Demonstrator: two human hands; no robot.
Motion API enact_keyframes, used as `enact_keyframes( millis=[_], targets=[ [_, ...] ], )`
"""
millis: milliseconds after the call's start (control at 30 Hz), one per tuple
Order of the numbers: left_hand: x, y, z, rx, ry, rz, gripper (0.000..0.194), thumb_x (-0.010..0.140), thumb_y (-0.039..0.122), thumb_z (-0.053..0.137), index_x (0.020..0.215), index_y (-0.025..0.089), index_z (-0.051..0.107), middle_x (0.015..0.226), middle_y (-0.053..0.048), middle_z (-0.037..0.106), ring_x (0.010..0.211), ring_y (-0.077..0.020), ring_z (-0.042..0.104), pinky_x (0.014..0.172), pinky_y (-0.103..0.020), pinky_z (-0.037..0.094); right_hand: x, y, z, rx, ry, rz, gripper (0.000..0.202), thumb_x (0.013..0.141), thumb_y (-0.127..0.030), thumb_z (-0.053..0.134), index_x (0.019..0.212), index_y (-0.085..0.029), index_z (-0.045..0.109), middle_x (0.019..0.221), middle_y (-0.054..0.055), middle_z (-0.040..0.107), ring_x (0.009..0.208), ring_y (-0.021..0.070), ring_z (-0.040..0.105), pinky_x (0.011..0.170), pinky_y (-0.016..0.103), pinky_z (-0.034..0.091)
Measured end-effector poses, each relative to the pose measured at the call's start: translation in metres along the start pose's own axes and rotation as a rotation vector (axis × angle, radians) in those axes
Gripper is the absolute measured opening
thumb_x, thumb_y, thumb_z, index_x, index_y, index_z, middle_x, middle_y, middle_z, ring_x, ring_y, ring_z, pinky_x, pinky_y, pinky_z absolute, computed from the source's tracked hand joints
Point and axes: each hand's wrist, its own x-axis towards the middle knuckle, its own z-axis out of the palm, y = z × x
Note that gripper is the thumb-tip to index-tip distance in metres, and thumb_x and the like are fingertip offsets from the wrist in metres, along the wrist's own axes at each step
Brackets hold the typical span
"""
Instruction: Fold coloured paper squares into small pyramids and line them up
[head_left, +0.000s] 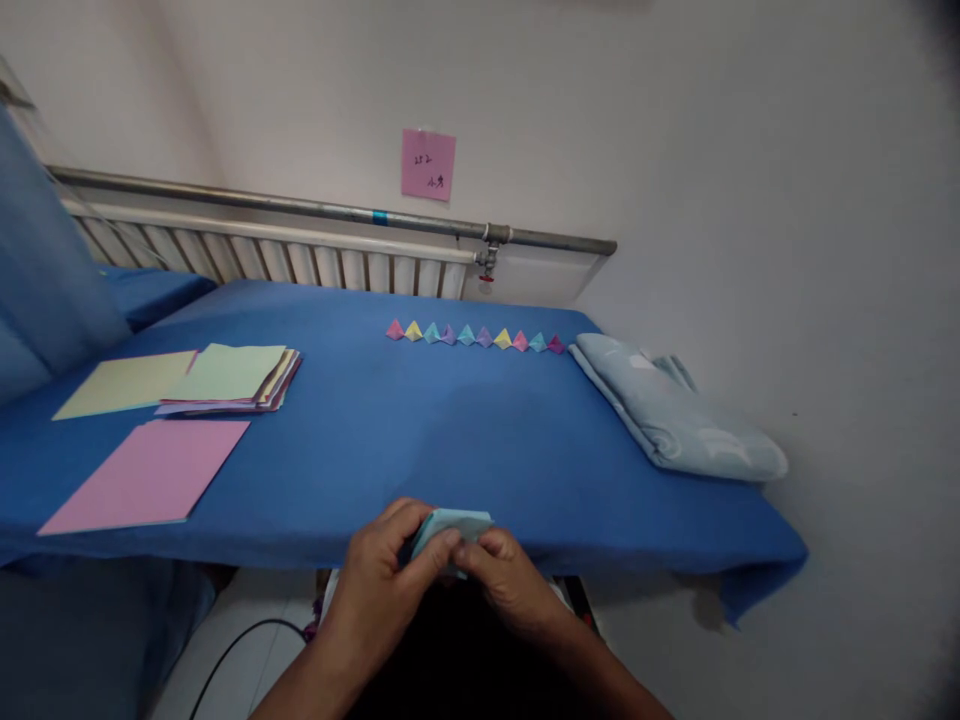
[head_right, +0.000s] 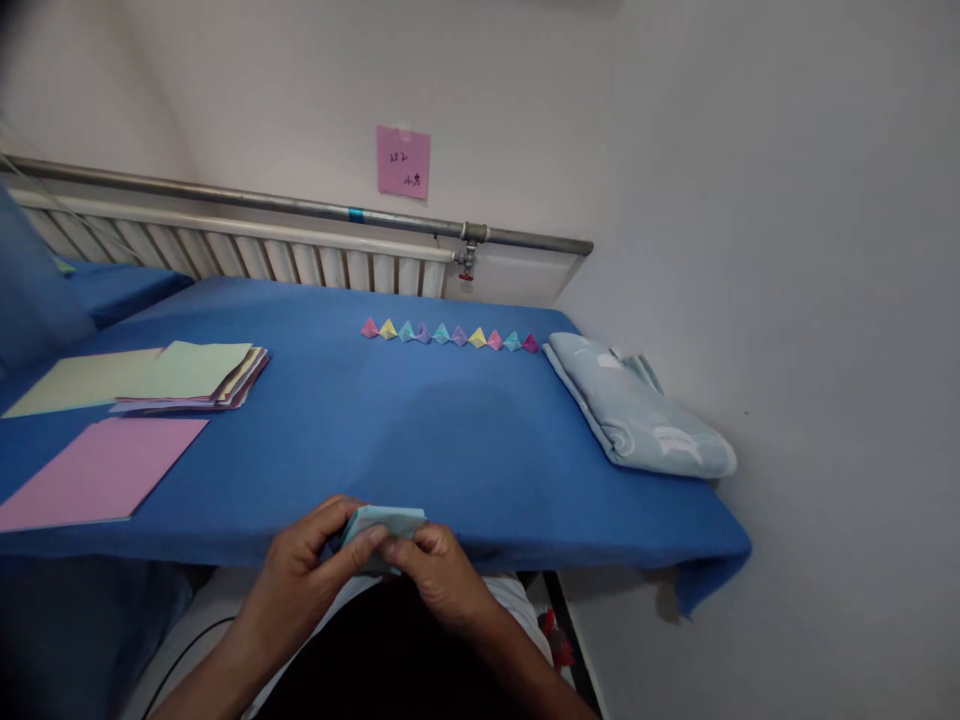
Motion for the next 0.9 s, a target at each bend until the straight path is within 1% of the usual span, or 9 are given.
enact_keyframes(
  millis=[100,167,200,300,400,467,567,667,900],
  targets=[
    [-0.001,0.003,-0.001,0.092,0.02,0.062,0.017,0.079,0.028,0.06,0.064,0.021,0.065,0.064,0.0,0.058,0.063,-0.015,0.052,0.06,-0.024,0.036,-0.001,0.003,-0.004,0.045,-0.043,-0.029,0.022,0.071,-0.036,0.068,0.085,-0.019,0.064,0.077,-0.001,0.06,0.073,0.0147,0.055,0.076,0.029,0.042],
    [-0.001,0.004,-0.003,0.193,0.017,0.095,0.018,0.08,0.026,0.058,0.063,0.021,0.062,0.063,0.001,0.056,0.062,-0.0142,0.051,0.059,-0.024,0.034,-0.004,0.001,-0.007,0.074,0.013,-0.082,0.032,0.068,-0.033,0.069,0.097,-0.022,0.062,0.087,0.001,0.062,0.081,0.0167,0.057,0.077,0.031,0.044],
    [-0.001,0.005,-0.004,0.251,0.01,0.115,0.019,0.081,0.025,0.056,0.063,0.02,0.06,0.063,0.002,0.056,0.062,-0.0139,0.05,0.059,-0.024,0.033,-0.006,-0.002,-0.009,0.056,0.065,-0.128,0.032,0.07,-0.033,0.068,0.099,-0.023,0.061,0.089,0.001,0.062,0.083,0.0172,0.058,0.077,0.031,0.045],
    [-0.002,0.005,-0.006,0.397,-0.035,0.173,0.019,0.083,0.023,0.052,0.065,0.019,0.055,0.064,0.002,0.054,0.064,-0.0132,0.049,0.06,-0.024,0.033,-0.012,-0.016,-0.012,-0.209,0.22,-0.338,0.02,0.077,-0.029,0.065,0.096,-0.026,0.065,0.097,0.003,0.063,0.091,0.0178,0.058,0.084,0.032,0.045],
    [-0.003,0.006,-0.006,0.476,-0.071,0.233,0.018,0.082,0.02,0.051,0.065,0.019,0.053,0.063,0.003,0.053,0.061,-0.0126,0.048,0.058,-0.024,0.032,-0.015,-0.03,-0.01,-0.461,0.186,-0.528,0.016,0.08,-0.024,0.065,0.094,-0.028,0.069,0.097,0.002,0.064,0.095,0.0181,0.058,0.088,0.033,0.044],
    [-0.003,0.006,-0.005,0.515,-0.092,0.257,0.017,0.081,0.017,0.051,0.064,0.019,0.051,0.061,0.003,0.051,0.059,-0.0125,0.047,0.056,-0.024,0.031,-0.016,-0.036,-0.007,-0.525,0.156,-0.583,0.016,0.08,-0.023,0.065,0.094,-0.029,0.069,0.095,0.002,0.065,0.093,0.018,0.059,0.087,0.033,0.045],
    [-0.003,0.006,-0.005,0.531,-0.153,0.256,0.015,0.08,0.016,0.05,0.065,0.019,0.051,0.063,0.002,0.053,0.06,-0.0127,0.048,0.056,-0.024,0.032,-0.016,-0.038,-0.005,-0.534,0.145,-0.6,0.021,0.081,-0.02,0.066,0.1,-0.029,0.068,0.094,0.001,0.066,0.092,0.0166,0.06,0.085,0.031,0.047],
    [-0.002,0.007,-0.006,0.515,-0.21,0.23,0.014,0.08,0.015,0.049,0.066,0.018,0.051,0.064,0.002,0.054,0.062,-0.0131,0.05,0.058,-0.024,0.033,-0.015,-0.038,-0.004,-0.53,0.132,-0.595,0.018,0.081,-0.019,0.065,0.096,-0.028,0.069,0.091,0.001,0.066,0.088,0.0154,0.061,0.082,0.029,0.047],
    [-0.002,0.009,-0.007,0.494,-0.231,0.196,0.017,0.081,0.018,0.049,0.064,0.018,0.049,0.063,0.002,0.051,0.062,-0.0126,0.048,0.057,-0.024,0.031,-0.013,-0.037,-0.003,-0.505,0.133,-0.556,0.009,0.082,-0.021,0.064,0.086,-0.025,0.07,0.085,0.001,0.067,0.082,0.0151,0.062,0.078,0.03,0.048]
  ],
)
